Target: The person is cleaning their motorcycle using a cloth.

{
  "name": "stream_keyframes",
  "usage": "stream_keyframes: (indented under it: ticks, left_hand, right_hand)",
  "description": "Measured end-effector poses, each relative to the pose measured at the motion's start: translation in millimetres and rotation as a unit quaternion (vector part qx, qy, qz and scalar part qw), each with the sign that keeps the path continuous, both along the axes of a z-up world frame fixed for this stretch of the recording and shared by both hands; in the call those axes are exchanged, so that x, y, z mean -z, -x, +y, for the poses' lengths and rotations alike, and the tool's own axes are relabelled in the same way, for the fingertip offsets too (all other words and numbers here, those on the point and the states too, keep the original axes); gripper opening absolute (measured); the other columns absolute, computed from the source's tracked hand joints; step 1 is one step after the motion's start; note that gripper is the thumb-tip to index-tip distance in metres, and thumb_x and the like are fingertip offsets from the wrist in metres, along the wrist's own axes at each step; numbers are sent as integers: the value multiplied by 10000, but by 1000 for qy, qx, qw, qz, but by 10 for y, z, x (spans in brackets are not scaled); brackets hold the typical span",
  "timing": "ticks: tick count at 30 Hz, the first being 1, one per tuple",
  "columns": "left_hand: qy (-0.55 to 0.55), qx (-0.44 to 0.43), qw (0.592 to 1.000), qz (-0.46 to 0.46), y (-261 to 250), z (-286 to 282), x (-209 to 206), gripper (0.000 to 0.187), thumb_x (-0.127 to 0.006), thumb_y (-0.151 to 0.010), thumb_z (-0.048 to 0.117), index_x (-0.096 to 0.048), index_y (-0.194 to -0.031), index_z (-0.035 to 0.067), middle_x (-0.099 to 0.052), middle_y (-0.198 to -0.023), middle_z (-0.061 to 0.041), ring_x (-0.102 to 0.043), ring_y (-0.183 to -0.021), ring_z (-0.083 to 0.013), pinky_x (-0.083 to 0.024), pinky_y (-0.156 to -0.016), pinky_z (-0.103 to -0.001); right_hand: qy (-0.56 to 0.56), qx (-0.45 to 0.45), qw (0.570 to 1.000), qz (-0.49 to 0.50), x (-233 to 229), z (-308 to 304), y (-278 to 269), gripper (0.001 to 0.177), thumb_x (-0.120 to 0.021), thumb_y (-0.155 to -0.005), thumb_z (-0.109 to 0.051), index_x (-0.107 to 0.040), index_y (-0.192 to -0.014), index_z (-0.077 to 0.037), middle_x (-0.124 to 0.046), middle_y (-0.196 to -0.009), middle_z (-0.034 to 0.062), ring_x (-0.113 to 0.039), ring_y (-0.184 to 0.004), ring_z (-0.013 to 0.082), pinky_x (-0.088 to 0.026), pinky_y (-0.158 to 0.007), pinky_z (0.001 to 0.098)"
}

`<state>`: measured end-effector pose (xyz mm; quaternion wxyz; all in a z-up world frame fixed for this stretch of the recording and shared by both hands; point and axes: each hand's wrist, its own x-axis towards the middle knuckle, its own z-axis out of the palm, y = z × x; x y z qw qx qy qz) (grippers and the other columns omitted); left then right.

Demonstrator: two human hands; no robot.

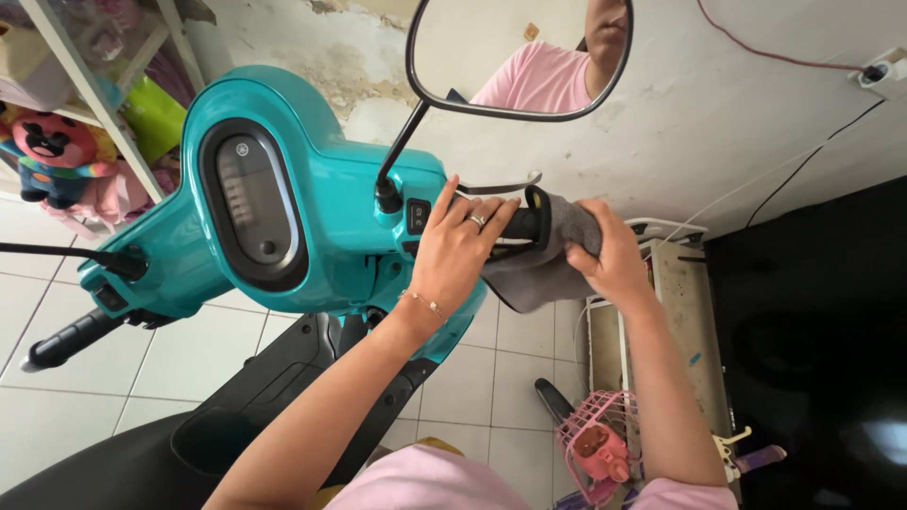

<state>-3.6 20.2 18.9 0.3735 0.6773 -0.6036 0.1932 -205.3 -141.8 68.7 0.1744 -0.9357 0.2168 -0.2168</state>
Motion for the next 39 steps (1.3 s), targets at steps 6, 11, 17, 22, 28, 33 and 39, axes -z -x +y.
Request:
stream_keyframes:
  ticks: [6, 11, 17, 22, 28, 33, 39]
  left_hand:
    - [2, -7, 1000, 0, -9, -9, -7, 546, -592, -884, 61, -602, -1427, 116, -694, -1255, -34, -631, -1184, -216, -279, -1266, -474]
    - [2, -9, 1000, 3, -12, -2, 17, 555, -594, -885, 61, -592, -1437, 117, -684, -1260, -25, -629, -1171, -206, -285, -1267, -474]
    - [5, -11, 1000, -17, -11, 3, 37, 566, -590, -884, 68, -582, -1449, 111, -671, -1263, -21, -626, -1163, -189, -287, -1268, -471]
    - [14, -10, 1000, -4, 12, 14, 64, 545, -578, -905, 78, -580, -1449, 112, -667, -1269, -16, -625, -1162, -183, -272, -1279, -461]
    - [-29, -10, 999, -17, -6, 25, 45, 558, -583, -917, 84, -554, -1472, 120, -648, -1280, -7, -611, -1170, -184, -250, -1284, -499]
    - [-57, -5, 997, -46, -52, 97, -50, 671, -604, -863, 81, -488, -1524, 103, -597, -1407, -35, -548, -1256, -218, -225, -1253, -588]
    - [-74, 42, 994, -65, -79, 171, -308, 671, -619, -832, 92, -503, -1492, 77, -541, -1514, -123, -469, -1395, -292, -232, -1218, -619]
  right_hand:
    - [-63, 25, 997, -25, 19, -86, -74, 433, -652, -895, -291, -558, -1226, -28, -651, -950, 160, -635, -877, 268, -516, -842, 355]
    - [-169, 31, 984, -46, 33, -191, -113, 305, -612, -1008, -239, -575, -1211, -13, -624, -1005, 108, -565, -953, 178, -496, -899, 343]
    - [-320, 160, 934, 3, 45, -506, -180, 365, -562, -975, -241, -624, -1293, -72, -699, -1126, 37, -632, -1009, 148, -513, -896, 321]
    - [-527, 286, 790, 132, -69, -830, -246, 439, -558, -1000, -399, -669, -1264, -66, -739, -1061, 106, -699, -860, 230, -570, -759, 425]
    - [-643, 294, 704, 64, 138, -900, 13, 511, -552, -1027, -547, -660, -1290, -122, -718, -1103, 46, -670, -877, 164, -534, -809, 393]
    - [-667, 167, 694, -212, 265, 382, 234, 609, -434, -1017, -497, -579, -1432, -75, -658, -1375, 86, -624, -1227, 207, -474, -1064, 384]
    - [-614, 141, 652, -422, 1384, 359, 1112, 629, -416, -999, -425, -503, -1500, -52, -594, -1467, 108, -544, -1349, 276, -446, -1131, 414]
